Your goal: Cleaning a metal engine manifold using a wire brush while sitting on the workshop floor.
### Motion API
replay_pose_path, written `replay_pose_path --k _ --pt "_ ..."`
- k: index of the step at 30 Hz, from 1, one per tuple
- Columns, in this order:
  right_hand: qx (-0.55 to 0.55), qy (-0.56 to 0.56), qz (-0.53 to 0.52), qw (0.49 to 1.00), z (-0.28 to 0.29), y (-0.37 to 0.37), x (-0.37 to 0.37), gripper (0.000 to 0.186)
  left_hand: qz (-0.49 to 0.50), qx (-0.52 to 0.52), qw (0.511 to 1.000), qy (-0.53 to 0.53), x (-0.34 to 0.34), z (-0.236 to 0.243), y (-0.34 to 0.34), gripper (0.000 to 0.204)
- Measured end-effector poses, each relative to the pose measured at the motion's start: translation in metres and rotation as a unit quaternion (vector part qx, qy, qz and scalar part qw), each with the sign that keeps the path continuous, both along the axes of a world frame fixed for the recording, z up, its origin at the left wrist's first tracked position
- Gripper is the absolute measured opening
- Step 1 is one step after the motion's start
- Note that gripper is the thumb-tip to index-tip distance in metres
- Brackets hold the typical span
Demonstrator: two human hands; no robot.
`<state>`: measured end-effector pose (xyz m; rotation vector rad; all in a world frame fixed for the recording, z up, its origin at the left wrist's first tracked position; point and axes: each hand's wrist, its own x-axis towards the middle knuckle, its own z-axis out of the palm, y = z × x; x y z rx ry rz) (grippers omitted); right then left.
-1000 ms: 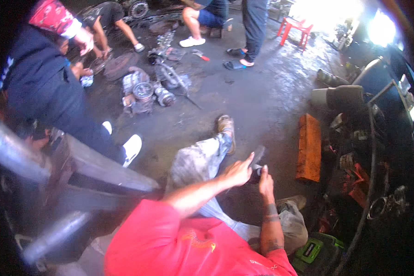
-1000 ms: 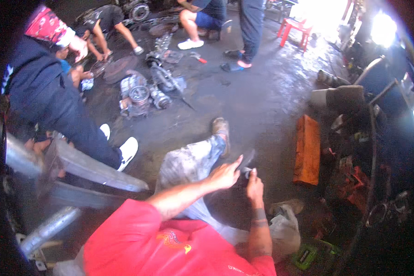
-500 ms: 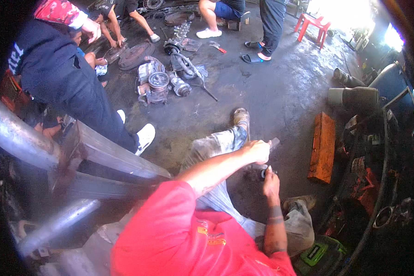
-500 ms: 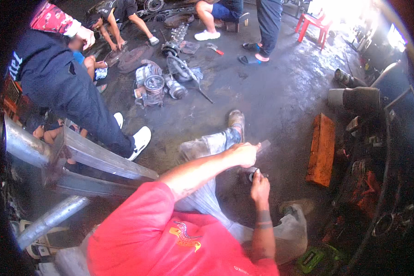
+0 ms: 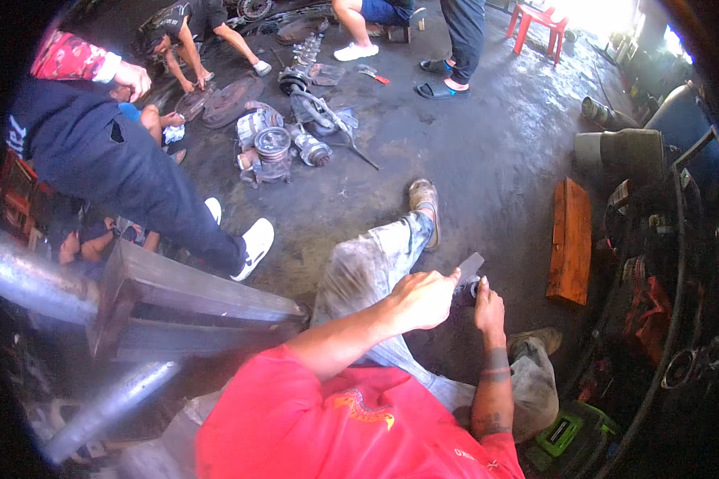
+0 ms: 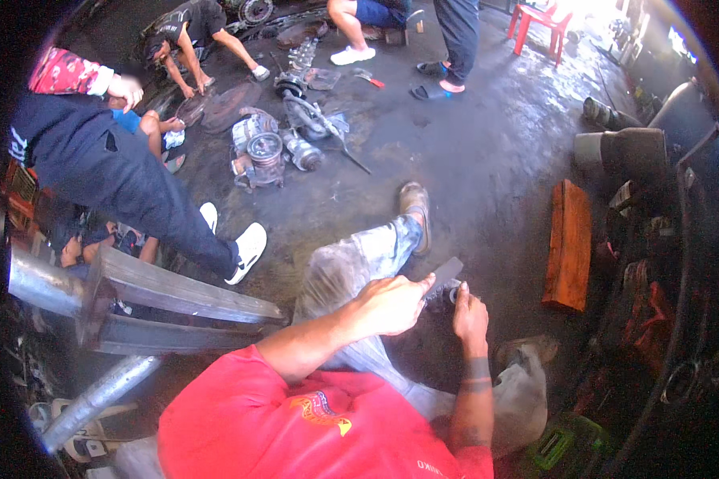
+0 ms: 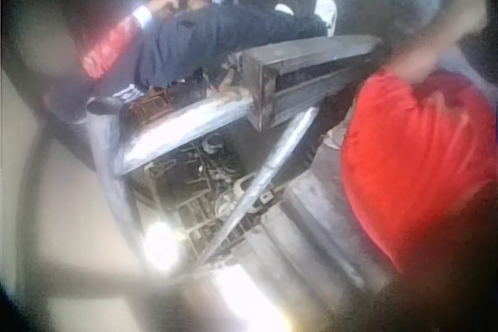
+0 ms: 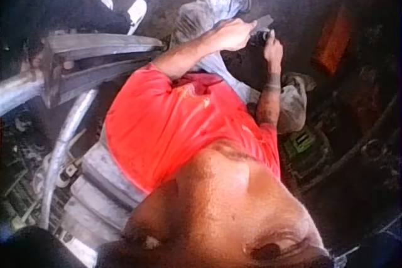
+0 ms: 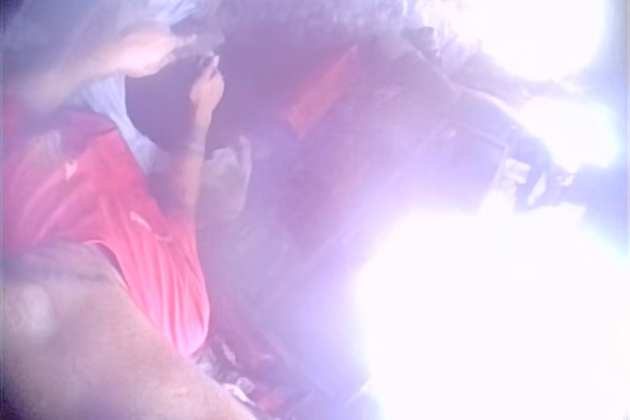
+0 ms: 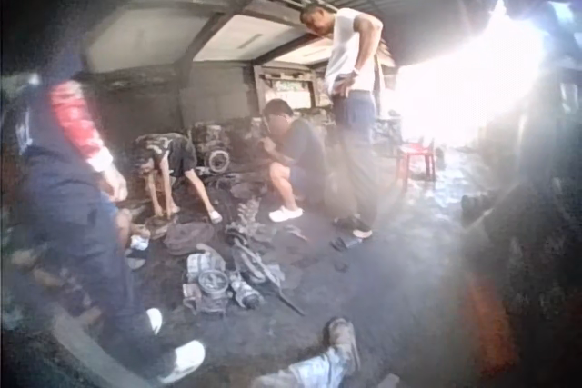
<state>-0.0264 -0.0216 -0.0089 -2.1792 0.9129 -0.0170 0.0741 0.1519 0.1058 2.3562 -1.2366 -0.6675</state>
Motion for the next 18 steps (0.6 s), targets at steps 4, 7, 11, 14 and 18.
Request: replay_pose_path --k 4,7,11,14,18 --pt "-0.020 -0.014 0.073 0.997 0.011 0.010 -0.003 0.059 0.001 -0.023 0.999 -0.022 0.027 -0.073 -0.029 0.050" --pt "-0.026 -0.040 0.103 0.994 0.001 0.011 -0.005 0.055 -0.015 0.095 0.994 0.044 0.056 -0.068 -0.048 0.045" --pt "-0.042 -0.120 0.081 0.989 0.000 0.017 -0.008 0.049 0.006 0.017 1.000 0.001 0.043 -0.022 -0.013 0.051" --pt "-0.017 -0.072 0.089 0.993 0.006 0.004 -0.001 0.053 -0.002 -0.051 0.999 -0.002 0.016 -0.002 0.008 0.051" --pt "0.013 -0.026 0.088 0.996 0.007 -0.004 -0.002 0.055 0.054 -0.084 0.995 0.020 0.020 -0.078 -0.025 0.051"
